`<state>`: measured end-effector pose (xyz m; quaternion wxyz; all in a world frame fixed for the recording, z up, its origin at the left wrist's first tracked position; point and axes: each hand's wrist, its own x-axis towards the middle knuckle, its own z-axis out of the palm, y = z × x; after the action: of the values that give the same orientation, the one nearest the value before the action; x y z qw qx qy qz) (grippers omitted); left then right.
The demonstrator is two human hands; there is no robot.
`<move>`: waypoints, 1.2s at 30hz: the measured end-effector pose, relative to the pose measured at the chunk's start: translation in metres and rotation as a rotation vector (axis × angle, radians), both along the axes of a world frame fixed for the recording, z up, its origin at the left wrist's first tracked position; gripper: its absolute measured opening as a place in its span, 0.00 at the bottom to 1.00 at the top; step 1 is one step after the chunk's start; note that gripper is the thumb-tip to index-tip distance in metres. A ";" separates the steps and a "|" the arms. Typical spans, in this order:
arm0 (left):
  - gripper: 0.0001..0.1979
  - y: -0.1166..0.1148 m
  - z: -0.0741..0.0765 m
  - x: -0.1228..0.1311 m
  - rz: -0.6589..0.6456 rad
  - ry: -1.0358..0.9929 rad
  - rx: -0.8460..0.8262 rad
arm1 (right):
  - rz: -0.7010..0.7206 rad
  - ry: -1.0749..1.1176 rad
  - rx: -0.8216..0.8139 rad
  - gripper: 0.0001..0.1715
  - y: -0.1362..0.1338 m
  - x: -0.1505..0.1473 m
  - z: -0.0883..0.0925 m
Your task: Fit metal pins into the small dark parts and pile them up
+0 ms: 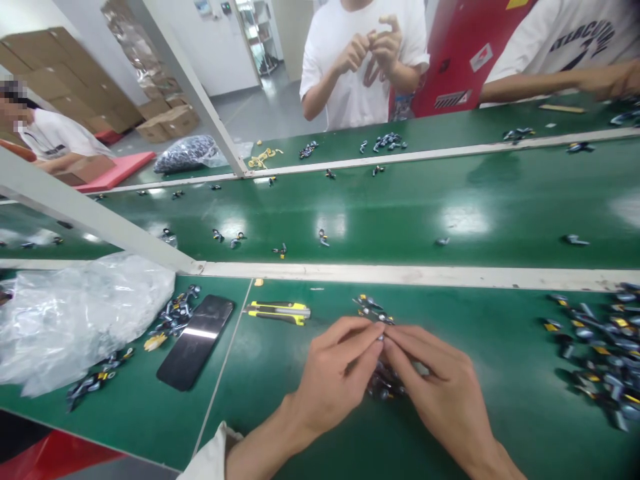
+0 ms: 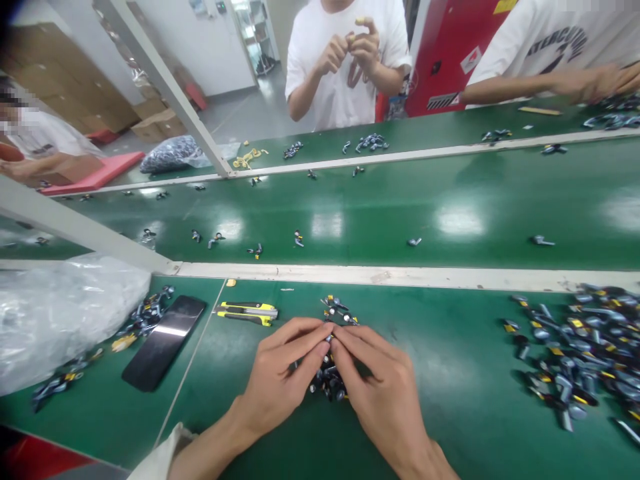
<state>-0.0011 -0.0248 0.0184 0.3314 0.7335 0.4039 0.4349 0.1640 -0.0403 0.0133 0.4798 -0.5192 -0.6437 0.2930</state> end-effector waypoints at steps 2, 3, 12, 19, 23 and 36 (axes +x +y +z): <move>0.17 0.000 -0.001 0.000 0.017 -0.008 0.002 | 0.055 0.030 -0.085 0.16 0.000 0.002 0.002; 0.17 0.000 -0.002 0.000 0.031 -0.013 0.005 | 0.086 0.057 -0.131 0.17 0.001 0.003 0.002; 0.19 -0.005 -0.005 0.006 0.085 -0.015 0.123 | -0.028 0.438 -0.375 0.11 0.001 -0.002 0.001; 0.17 -0.001 0.000 0.005 0.075 -0.019 0.238 | 0.164 0.826 -0.706 0.13 0.005 0.009 -0.006; 0.14 -0.001 0.002 0.005 0.072 -0.067 0.204 | 0.082 0.996 -0.813 0.12 0.009 0.008 -0.002; 0.14 -0.008 0.010 0.005 0.098 -0.185 -0.090 | -0.033 0.550 -0.365 0.06 -0.002 -0.004 0.012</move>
<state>0.0036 -0.0326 0.0284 0.3781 0.6540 0.4261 0.4978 0.1598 -0.0418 0.0248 0.5395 -0.5084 -0.4184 0.5248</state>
